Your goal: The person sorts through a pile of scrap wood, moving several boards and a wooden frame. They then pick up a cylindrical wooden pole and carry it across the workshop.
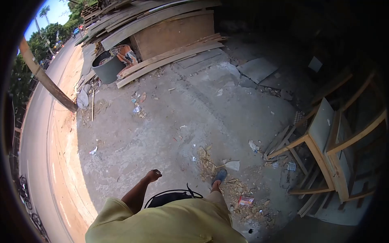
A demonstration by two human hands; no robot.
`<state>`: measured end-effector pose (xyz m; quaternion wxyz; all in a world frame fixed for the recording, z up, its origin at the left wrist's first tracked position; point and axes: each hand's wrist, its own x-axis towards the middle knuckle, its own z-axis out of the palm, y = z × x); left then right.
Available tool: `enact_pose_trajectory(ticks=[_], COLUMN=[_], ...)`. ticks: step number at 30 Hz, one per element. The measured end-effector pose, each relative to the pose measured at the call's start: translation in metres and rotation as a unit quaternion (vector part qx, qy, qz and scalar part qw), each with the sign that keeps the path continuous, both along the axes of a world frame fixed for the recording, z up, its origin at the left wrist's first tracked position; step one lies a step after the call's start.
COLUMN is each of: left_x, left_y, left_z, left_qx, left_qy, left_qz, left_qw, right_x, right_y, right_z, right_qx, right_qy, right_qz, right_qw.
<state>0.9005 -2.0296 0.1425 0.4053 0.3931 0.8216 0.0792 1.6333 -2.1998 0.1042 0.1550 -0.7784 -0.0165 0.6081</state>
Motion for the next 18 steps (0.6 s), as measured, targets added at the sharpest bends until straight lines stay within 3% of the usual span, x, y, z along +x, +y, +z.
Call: enact_pose_trajectory(ticks=[4,8,9,10,12,14,16,17,18], left_x=[0.000,-0.011,-0.019,-0.028,-0.057,-0.084,-0.114,-0.129,-0.153], left_y=[0.094,0.179,0.204,0.231,0.277,0.323,0.364,0.388,0.414], left_z=[-0.042,-0.034,-0.030,-0.030,-0.054,-0.065,-0.084,-0.079,-0.095], left_qx=[-0.037,-0.079,-0.063,-0.052,0.030,0.007,-0.069,-0.113,-0.137], left_qy=[-0.062,-0.054,-0.087,-0.115,-0.064,-0.036,-0.020,-0.075,-0.081], left_qz=[0.121,0.105,0.148,0.205,0.228,0.255,0.244,0.248,0.218], left_qw=[0.990,0.990,0.983,0.971,0.971,0.966,0.967,0.959,0.963], right_x=[-0.001,-0.063,-0.125,-0.149,-0.269,-0.347,-0.391,-0.405,-0.412], right_y=[0.251,0.578,0.659,0.757,0.886,0.988,1.066,1.099,1.126], right_z=[-0.030,-0.047,-0.020,-0.036,0.065,0.123,0.131,0.131,0.117], right_qx=[0.023,0.149,0.268,0.342,0.479,0.529,0.538,0.539,0.515], right_qy=[0.006,-0.023,-0.103,-0.032,-0.034,-0.117,-0.099,-0.089,-0.079], right_qz=[0.106,0.239,0.287,0.324,0.340,0.465,0.453,0.442,0.401], right_qw=[0.994,0.959,0.914,0.882,0.808,0.700,0.704,0.711,0.754])
